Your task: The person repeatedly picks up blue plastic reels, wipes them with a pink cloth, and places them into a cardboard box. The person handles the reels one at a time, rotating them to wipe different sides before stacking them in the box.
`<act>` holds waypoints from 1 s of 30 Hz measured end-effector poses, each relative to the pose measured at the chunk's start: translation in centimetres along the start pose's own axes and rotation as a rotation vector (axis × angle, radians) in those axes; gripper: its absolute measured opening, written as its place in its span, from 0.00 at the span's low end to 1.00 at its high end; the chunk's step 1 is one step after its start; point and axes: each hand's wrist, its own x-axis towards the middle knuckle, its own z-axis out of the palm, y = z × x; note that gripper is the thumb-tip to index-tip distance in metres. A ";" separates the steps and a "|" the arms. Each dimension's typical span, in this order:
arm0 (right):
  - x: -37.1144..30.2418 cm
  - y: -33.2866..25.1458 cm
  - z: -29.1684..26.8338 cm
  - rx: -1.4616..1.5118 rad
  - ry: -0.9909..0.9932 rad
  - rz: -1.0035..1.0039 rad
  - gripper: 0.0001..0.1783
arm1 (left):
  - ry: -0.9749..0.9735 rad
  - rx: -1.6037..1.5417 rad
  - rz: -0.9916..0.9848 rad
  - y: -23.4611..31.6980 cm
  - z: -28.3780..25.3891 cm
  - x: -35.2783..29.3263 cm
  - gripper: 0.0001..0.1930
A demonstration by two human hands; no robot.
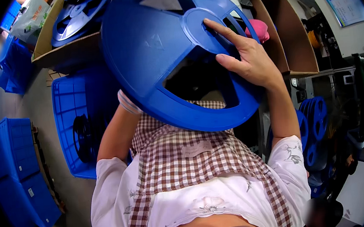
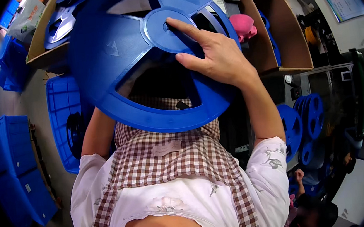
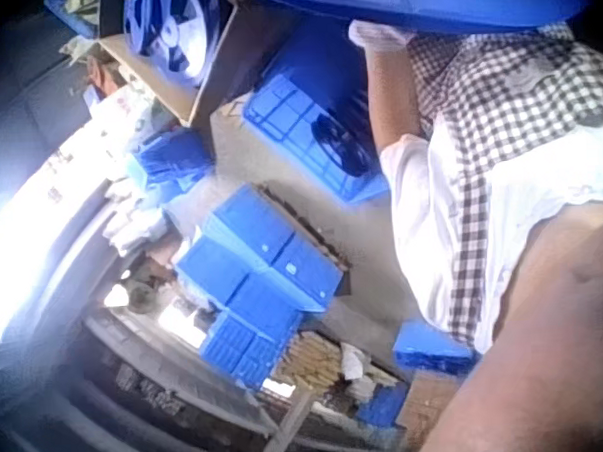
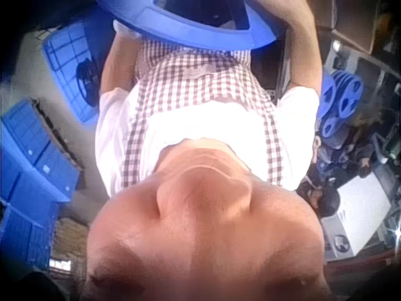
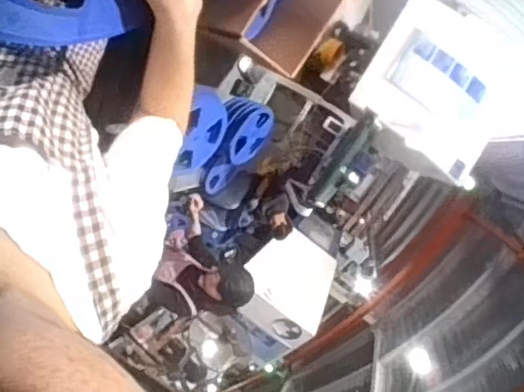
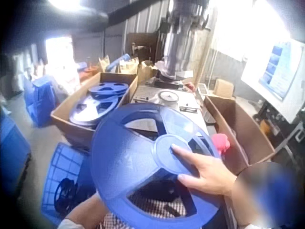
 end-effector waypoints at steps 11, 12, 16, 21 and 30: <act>15.5 3.9 -10.3 -0.452 0.155 0.054 0.37 | -0.254 -0.228 0.224 8.9 -5.2 16.5 0.23; 14.7 2.7 -11.8 -0.581 0.192 0.178 0.37 | -0.254 -0.296 0.164 11.3 -1.8 17.4 0.30; 17.8 2.4 -12.0 -0.337 0.135 0.224 0.37 | -0.052 -0.268 0.128 11.8 -3.2 18.7 0.24; 20.2 5.0 -11.9 -0.445 0.132 0.007 0.38 | 0.007 -0.231 0.123 9.1 -5.3 20.2 0.16; 15.0 2.7 -12.2 -0.646 0.317 0.048 0.36 | 0.100 0.342 0.180 11.6 -3.6 12.8 0.18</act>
